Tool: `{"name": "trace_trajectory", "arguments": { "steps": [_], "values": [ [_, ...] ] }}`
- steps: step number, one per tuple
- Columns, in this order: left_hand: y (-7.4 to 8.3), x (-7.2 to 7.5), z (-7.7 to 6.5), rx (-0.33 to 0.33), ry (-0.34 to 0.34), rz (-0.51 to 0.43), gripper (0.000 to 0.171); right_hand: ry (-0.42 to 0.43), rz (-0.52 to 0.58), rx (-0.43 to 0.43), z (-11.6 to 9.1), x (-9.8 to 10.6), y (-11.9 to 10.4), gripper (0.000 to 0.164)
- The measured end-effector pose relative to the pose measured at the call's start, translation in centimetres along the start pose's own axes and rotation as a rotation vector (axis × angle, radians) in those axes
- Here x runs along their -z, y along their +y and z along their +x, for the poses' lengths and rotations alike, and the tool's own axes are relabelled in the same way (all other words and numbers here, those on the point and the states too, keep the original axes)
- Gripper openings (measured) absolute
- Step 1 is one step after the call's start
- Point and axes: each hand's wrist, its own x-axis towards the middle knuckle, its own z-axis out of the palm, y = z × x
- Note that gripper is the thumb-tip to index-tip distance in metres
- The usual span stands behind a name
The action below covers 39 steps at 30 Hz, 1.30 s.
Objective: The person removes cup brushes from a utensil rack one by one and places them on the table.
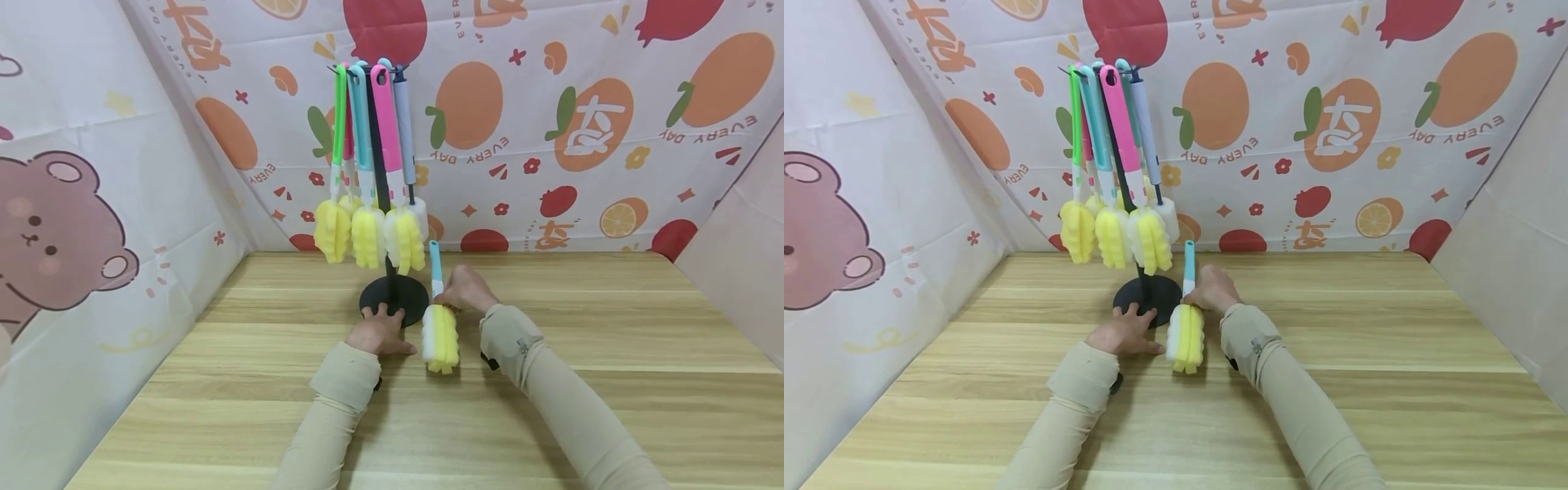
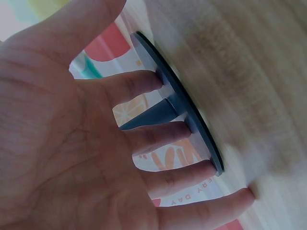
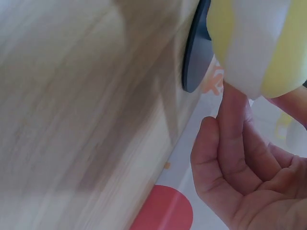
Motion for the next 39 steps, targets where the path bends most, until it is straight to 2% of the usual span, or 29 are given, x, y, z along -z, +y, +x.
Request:
{"name": "trace_trajectory", "arguments": {
  "steps": [10, 39],
  "values": [
    [0.0, 0.1, 0.0, -0.001, -0.006, -0.003, 0.079, -0.023, -0.032, 0.016, 0.2, -0.6, 0.1, 0.024],
    [0.0, 0.1, -0.2, -0.008, 0.003, 0.005, 0.078, -0.061, -0.126, -0.036, 0.7, -1.8, 0.5, 0.028]
  ]
}}
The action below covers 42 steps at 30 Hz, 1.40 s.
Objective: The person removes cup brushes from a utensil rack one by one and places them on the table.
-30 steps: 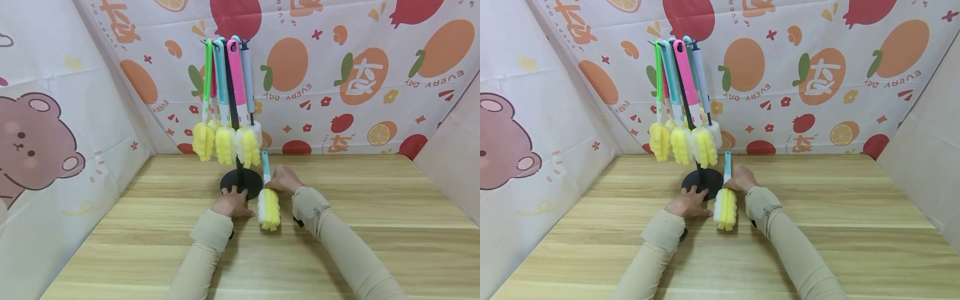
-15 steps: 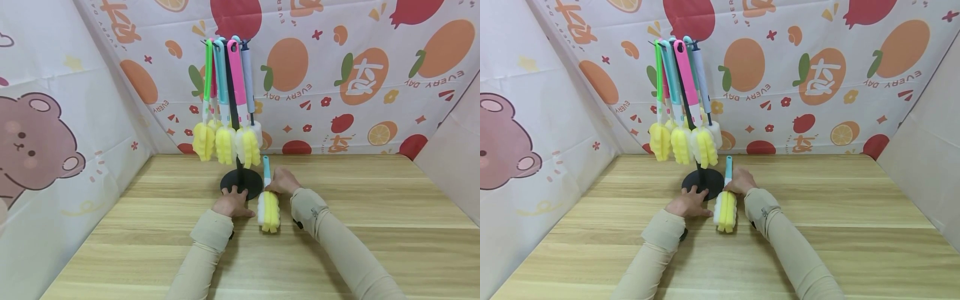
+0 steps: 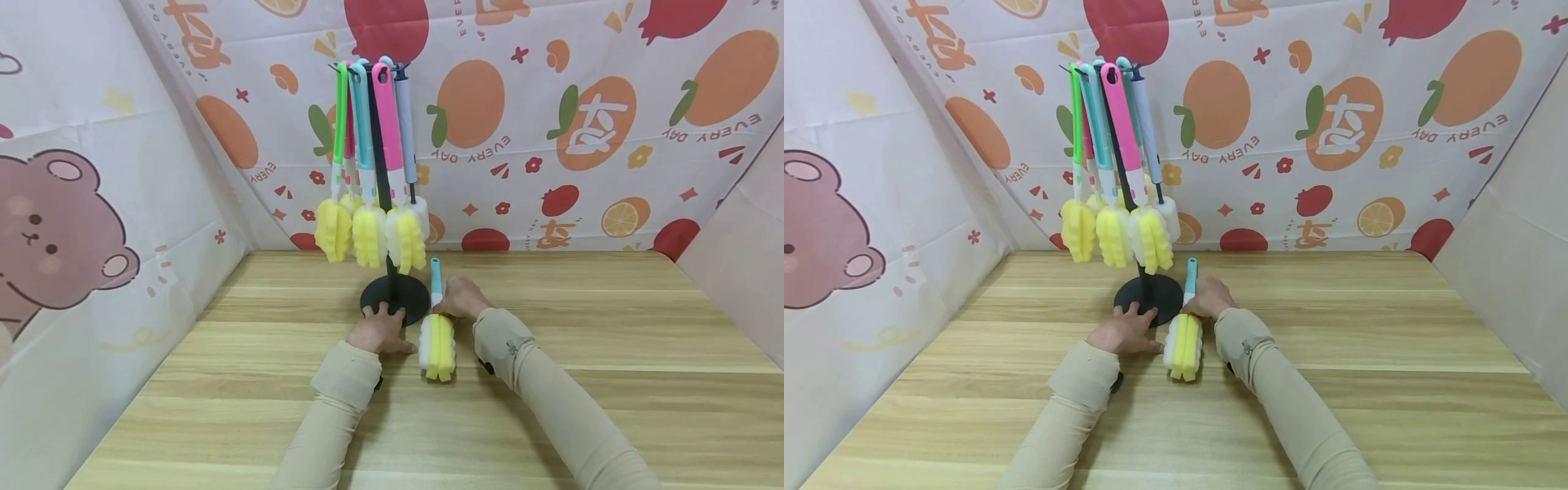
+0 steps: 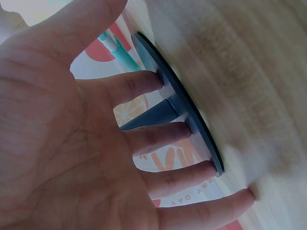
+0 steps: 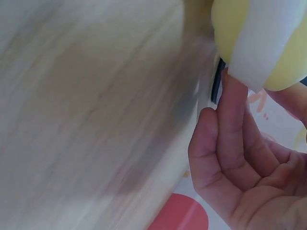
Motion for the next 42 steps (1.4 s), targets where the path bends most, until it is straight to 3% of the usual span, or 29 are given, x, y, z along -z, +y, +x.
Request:
{"name": "trace_trajectory", "arguments": {
  "steps": [18, 27, 42],
  "values": [
    [0.1, 0.0, 0.0, 0.001, -0.003, -0.002, 0.077, -0.055, 0.033, -0.006, 0.1, 0.0, 0.3, 0.025],
    [0.0, 0.1, 0.1, 0.007, -0.01, -0.002, 0.077, -0.094, 0.079, -0.062, -0.2, 1.0, 0.2, 0.025],
    [0.0, 0.0, 0.1, 0.004, -0.001, 0.004, 0.077, 0.023, 0.073, 0.041, -0.5, 2.6, 0.0, 0.018]
  ]
}}
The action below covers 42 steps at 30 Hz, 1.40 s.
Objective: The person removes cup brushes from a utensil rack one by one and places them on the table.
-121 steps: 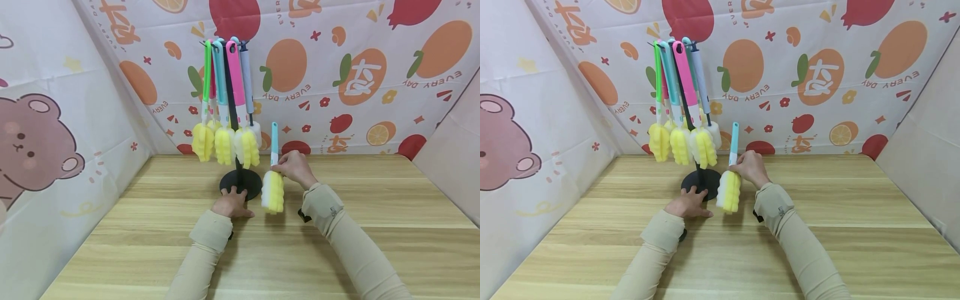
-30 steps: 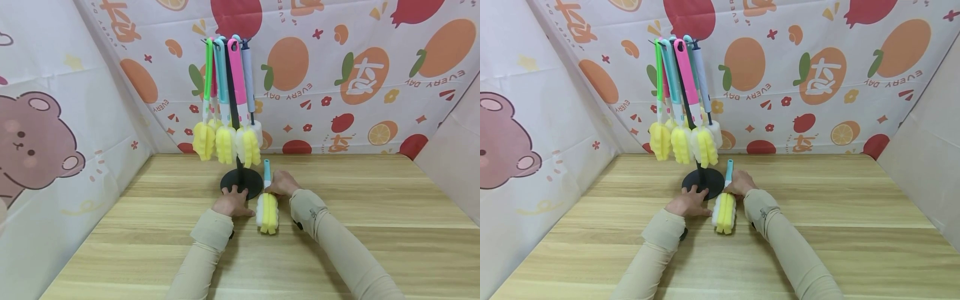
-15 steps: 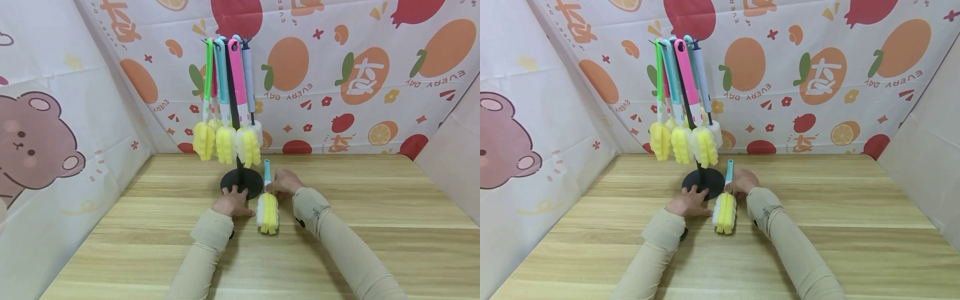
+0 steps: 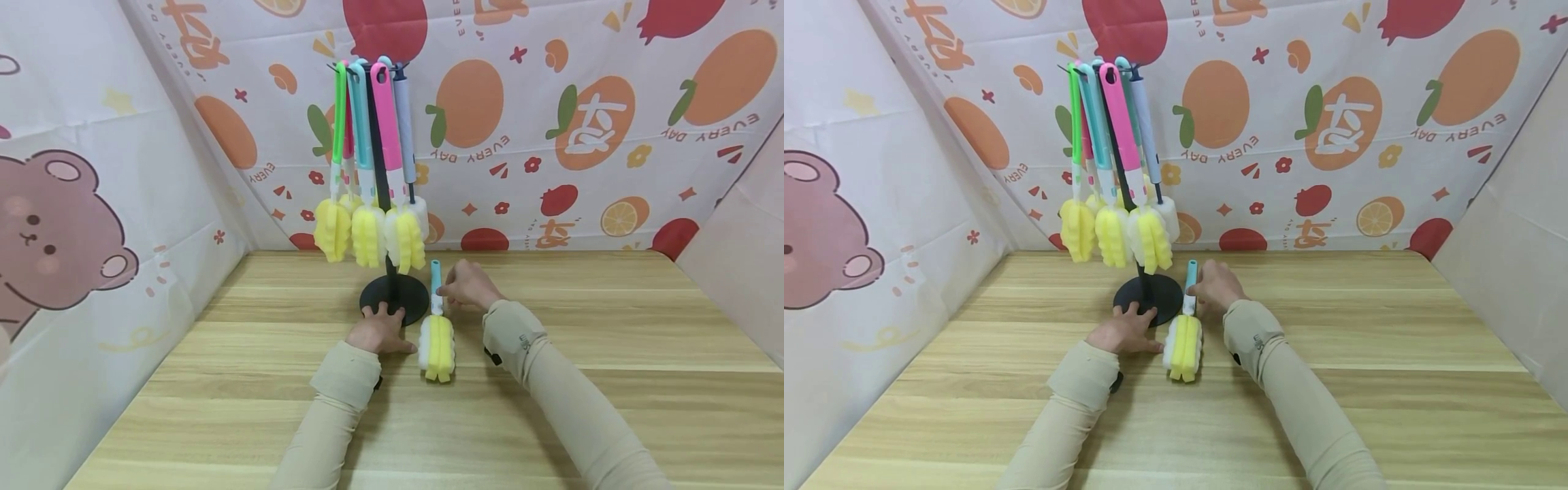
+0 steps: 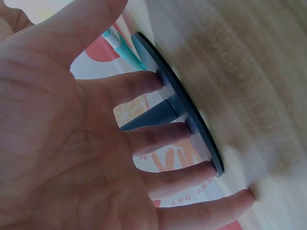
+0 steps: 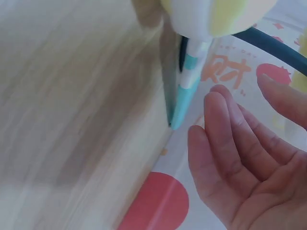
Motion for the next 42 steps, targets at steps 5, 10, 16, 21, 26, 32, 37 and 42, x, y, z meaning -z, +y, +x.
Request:
{"name": "trace_trajectory", "arguments": {
  "steps": [5, 10, 16, 21, 26, 32, 37, 42],
  "values": [
    [0.0, 0.1, 0.0, -0.003, -0.003, -0.006, 0.077, 0.108, 0.018, 0.061, 0.1, 0.5, -0.3, 0.016],
    [0.0, 0.2, 0.1, -0.008, -0.002, -0.011, 0.077, 0.253, 0.066, 0.147, 0.2, 1.0, -0.9, 0.012],
    [0.0, 0.3, 0.1, -0.006, -0.002, -0.011, 0.077, 0.361, 0.125, 0.193, 0.1, 1.6, -1.6, 0.012],
    [0.0, 0.2, 0.1, -0.004, -0.006, -0.01, 0.077, 0.432, 0.145, 0.209, -0.1, 2.1, -2.3, 0.011],
    [-0.1, 0.4, 0.1, 0.001, -0.008, 0.002, 0.076, 0.472, 0.178, 0.217, -0.1, 2.6, -3.1, 0.011],
    [-0.2, 0.4, 0.2, -0.001, -0.019, 0.0, 0.077, 0.514, 0.203, 0.267, -0.2, 3.1, -3.6, 0.011],
    [-0.1, 0.3, 0.2, -0.001, -0.02, -0.003, 0.077, 0.552, 0.221, 0.31, -0.3, 3.2, -3.9, 0.012],
    [0.0, 0.2, 0.1, -0.007, -0.02, -0.003, 0.077, 0.609, 0.245, 0.363, -0.4, 3.4, -4.4, 0.011]
  ]
}}
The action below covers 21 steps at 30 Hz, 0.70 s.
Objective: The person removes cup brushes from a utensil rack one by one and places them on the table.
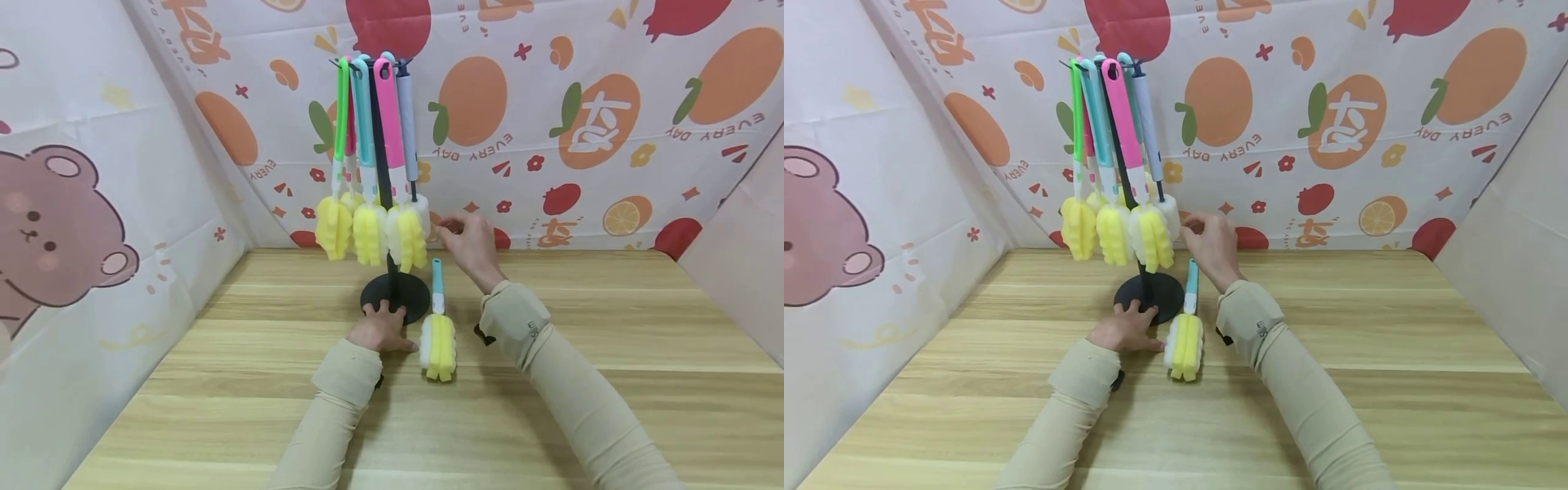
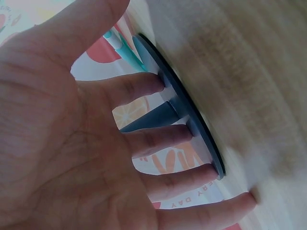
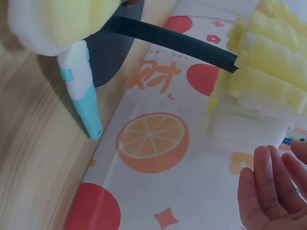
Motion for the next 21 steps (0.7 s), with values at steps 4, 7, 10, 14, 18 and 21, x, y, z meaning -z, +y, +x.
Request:
{"name": "trace_trajectory", "arguments": {
  "steps": [4, 7, 10, 14, 18, 21],
  "values": [
    [0.0, 0.0, 0.0, 0.0, -0.001, 0.007, 0.077, 0.029, 0.062, -0.006, 0.4, 0.3, -0.7, 0.014],
    [-0.1, 0.1, 0.0, 0.001, 0.003, 0.006, 0.076, 0.054, 0.096, -0.008, 0.7, 0.5, -1.4, 0.015],
    [-0.1, 0.2, 0.0, 0.004, 0.007, 0.001, 0.076, 0.068, 0.118, 0.0, 1.0, 0.6, -1.9, 0.015],
    [-0.1, 0.2, 0.0, 0.005, 0.004, 0.001, 0.076, 0.082, 0.144, -0.007, 1.1, 0.8, -2.3, 0.014],
    [-0.1, 0.1, 0.2, -0.001, 0.003, 0.005, 0.076, 0.099, 0.162, 0.002, 1.2, 0.8, -2.5, 0.014],
    [0.0, 0.0, 0.2, -0.007, 0.003, 0.005, 0.076, 0.104, 0.182, 0.013, 1.3, 0.8, -2.7, 0.016]
  ]
}}
